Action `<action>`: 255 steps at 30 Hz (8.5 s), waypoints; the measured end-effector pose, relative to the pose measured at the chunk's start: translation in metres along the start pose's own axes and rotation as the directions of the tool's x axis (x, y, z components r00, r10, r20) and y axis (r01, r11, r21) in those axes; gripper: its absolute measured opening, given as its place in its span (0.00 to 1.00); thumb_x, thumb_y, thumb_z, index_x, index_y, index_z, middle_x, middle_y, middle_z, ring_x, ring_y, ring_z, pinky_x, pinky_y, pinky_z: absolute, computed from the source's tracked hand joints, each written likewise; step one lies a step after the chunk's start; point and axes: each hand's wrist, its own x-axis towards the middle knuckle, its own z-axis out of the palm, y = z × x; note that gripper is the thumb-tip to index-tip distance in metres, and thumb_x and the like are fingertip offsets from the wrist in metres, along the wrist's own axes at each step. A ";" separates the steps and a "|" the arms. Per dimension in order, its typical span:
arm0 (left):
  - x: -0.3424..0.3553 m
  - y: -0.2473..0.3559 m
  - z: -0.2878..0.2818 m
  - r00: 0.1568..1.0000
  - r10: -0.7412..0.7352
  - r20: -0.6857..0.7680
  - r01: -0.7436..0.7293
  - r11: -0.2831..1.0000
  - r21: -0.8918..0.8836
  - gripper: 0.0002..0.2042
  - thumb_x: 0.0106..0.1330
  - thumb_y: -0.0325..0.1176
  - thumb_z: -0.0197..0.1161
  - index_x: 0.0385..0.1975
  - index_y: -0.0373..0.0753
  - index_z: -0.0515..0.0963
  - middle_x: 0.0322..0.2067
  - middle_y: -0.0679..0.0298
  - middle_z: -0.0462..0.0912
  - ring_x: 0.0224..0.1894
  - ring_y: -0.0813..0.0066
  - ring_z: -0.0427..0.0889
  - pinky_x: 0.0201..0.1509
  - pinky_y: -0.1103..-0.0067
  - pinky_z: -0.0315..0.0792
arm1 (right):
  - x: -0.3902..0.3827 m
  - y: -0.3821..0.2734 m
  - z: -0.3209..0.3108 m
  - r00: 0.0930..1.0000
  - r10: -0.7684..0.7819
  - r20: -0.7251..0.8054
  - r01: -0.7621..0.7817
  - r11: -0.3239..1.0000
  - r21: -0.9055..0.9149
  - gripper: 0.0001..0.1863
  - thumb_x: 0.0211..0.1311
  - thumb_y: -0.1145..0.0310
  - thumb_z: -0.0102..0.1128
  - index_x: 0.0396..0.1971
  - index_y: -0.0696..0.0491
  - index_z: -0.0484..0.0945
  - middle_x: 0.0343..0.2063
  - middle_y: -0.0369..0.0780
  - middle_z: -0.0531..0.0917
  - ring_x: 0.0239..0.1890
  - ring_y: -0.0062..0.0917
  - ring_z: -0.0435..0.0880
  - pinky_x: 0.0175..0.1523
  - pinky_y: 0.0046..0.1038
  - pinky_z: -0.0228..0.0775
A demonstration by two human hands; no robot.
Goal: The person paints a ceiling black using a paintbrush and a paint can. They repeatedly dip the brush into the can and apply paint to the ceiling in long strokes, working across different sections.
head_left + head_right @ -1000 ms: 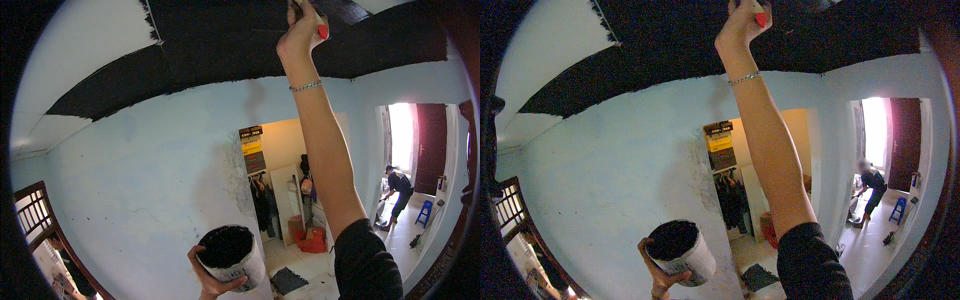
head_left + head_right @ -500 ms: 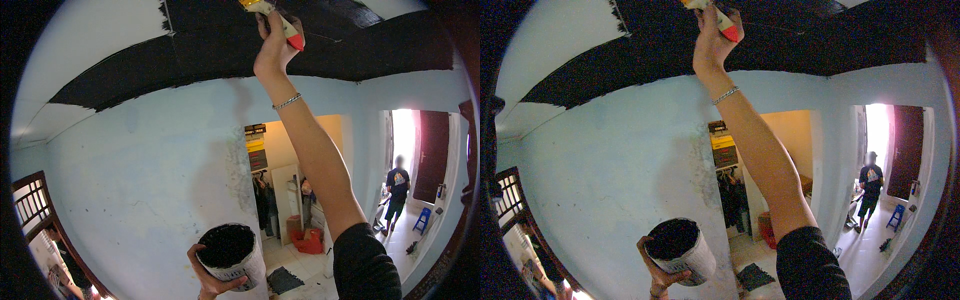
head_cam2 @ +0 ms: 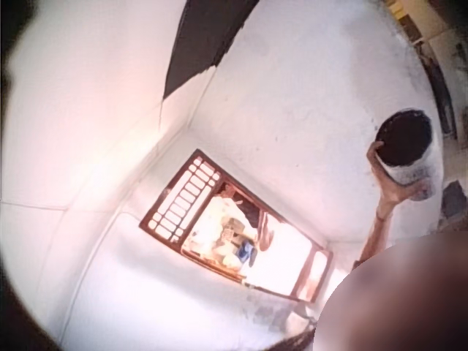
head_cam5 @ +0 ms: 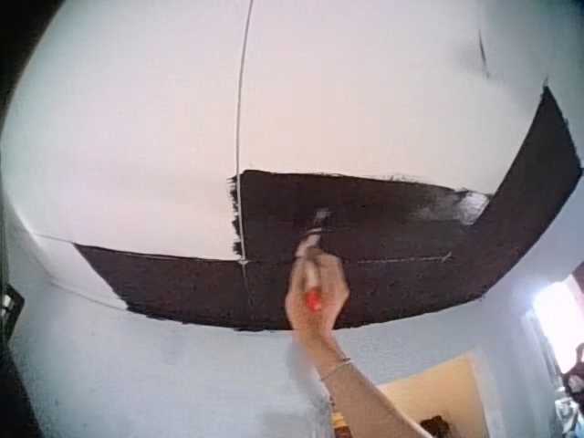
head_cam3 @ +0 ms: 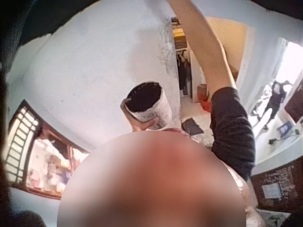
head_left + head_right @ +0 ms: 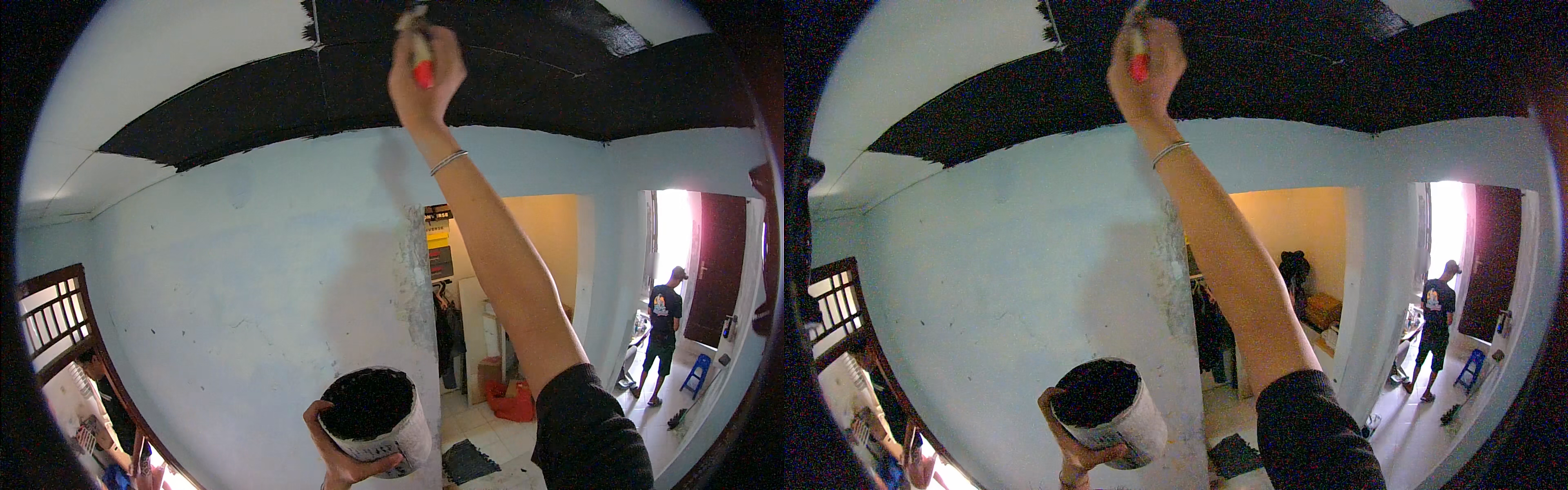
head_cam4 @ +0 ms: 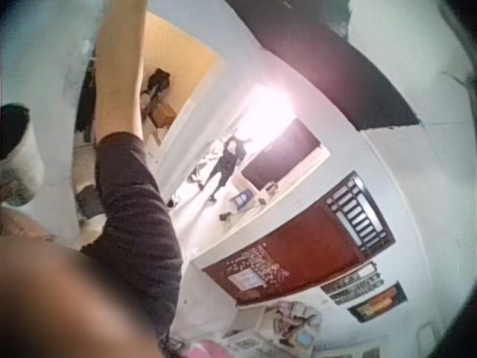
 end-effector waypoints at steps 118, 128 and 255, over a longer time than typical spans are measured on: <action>0.007 -0.042 0.223 0.998 -0.055 -0.013 0.053 0.990 -0.132 0.66 0.27 0.44 0.93 0.66 0.39 0.49 0.59 0.53 0.67 0.62 0.56 0.72 0.69 0.60 0.67 | 0.136 0.116 -0.183 0.976 -0.217 0.035 0.219 0.947 -0.234 0.05 0.63 0.75 0.61 0.37 0.60 0.78 0.34 0.50 0.83 0.36 0.46 0.84 0.43 0.41 0.78; -0.004 -0.051 0.211 0.999 -0.035 0.008 0.035 0.999 0.012 0.67 0.24 0.44 0.93 0.66 0.38 0.50 0.57 0.54 0.68 0.61 0.57 0.72 0.68 0.61 0.67 | 0.149 0.142 -0.219 0.963 -0.229 0.140 0.247 0.961 -0.125 0.08 0.62 0.74 0.70 0.40 0.58 0.85 0.35 0.41 0.89 0.35 0.23 0.87 0.41 0.25 0.80; -0.187 -0.142 0.324 0.890 0.151 0.430 0.205 0.710 -0.674 0.46 0.43 0.47 0.87 0.60 0.52 0.61 0.66 0.31 0.63 0.66 0.34 0.70 0.67 0.52 0.72 | -0.007 -0.373 -0.513 0.314 0.876 -0.366 -0.288 -0.280 -0.916 0.06 0.63 0.76 0.71 0.37 0.58 0.83 0.32 0.39 0.87 0.34 0.18 0.85 0.39 0.23 0.79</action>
